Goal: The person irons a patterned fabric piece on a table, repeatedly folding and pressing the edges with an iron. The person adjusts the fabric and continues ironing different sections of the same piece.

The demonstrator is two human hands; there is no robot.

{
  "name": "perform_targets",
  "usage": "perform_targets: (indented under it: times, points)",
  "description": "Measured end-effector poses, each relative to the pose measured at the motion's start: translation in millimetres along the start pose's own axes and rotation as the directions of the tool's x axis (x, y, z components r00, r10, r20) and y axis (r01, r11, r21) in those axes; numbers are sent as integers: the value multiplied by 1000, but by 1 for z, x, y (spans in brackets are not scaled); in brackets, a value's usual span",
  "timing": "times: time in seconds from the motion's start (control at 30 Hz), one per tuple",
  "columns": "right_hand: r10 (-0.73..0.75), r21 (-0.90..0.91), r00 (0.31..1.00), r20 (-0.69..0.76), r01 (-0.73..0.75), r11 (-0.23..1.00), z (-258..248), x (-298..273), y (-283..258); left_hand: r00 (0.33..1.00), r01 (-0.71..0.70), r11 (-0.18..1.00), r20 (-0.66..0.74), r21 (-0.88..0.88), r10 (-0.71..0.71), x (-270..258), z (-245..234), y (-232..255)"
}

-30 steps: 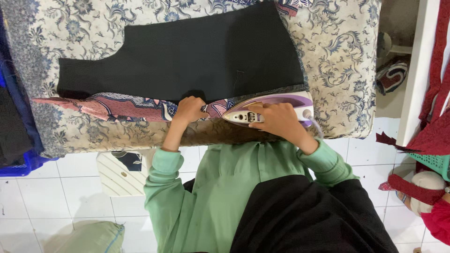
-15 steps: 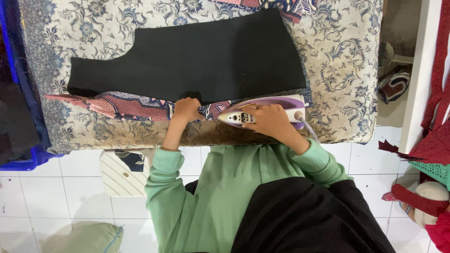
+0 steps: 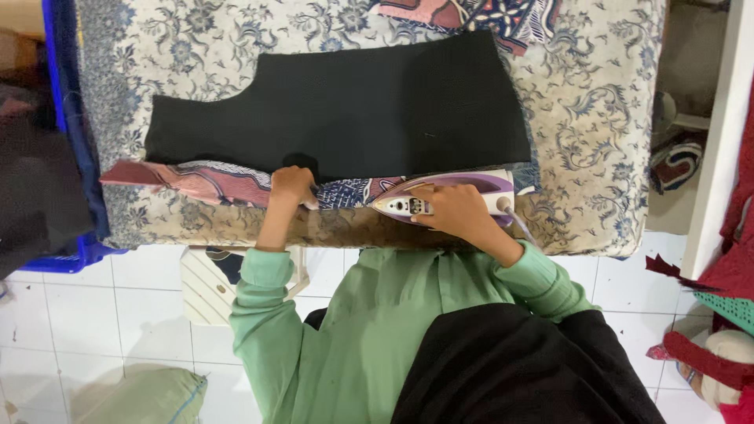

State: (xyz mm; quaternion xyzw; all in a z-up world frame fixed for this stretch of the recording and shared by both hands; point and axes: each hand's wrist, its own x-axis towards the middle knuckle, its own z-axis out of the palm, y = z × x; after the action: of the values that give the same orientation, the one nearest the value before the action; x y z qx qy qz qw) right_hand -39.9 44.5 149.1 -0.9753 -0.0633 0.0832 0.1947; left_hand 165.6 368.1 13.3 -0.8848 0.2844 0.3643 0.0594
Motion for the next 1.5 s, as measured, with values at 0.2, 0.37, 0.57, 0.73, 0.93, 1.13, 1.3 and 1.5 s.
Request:
perform_targets:
  times: [0.2, 0.37, 0.57, 0.73, 0.93, 1.13, 1.3, 1.5]
  points:
    - [11, -46, 1000, 25, -10, 999, 2, 12, -10, 989, -124, 984, -96, -131, 111, -9, 10, -23]
    - [-2, -92, 998, 63, 7, 996, 6, 22, -24, 967, -222, 964, -160, -147, 198, -9, 12, -26]
    - [14, -93, 1000, 21, -12, 996, 7, 43, -49, 945, -307, 936, -169, -174, 279, -10, 4, -30]
    - [73, -80, 996, 58, -68, 994, 7, 65, -74, 904, -413, 900, -185, -141, 386, -11, 7, -42]
    - [116, -95, 991, 63, -110, 989, 14, 82, -107, 867, -492, 864, -152, -104, 475, -3, 20, -78]
    - [260, -91, 957, 125, -250, 964, 14, 87, -109, 759, -620, 771, -360, -145, 542, 1, 36, -88]
    - [330, -159, 942, 54, -318, 935, 12, 82, -102, 793, -580, 800, -329, -152, 513, -1, 46, -78]
    - [285, -88, 949, 131, -275, 957, 21, 89, -127, 771, -610, 783, -315, -118, 553, 4, 44, -82]
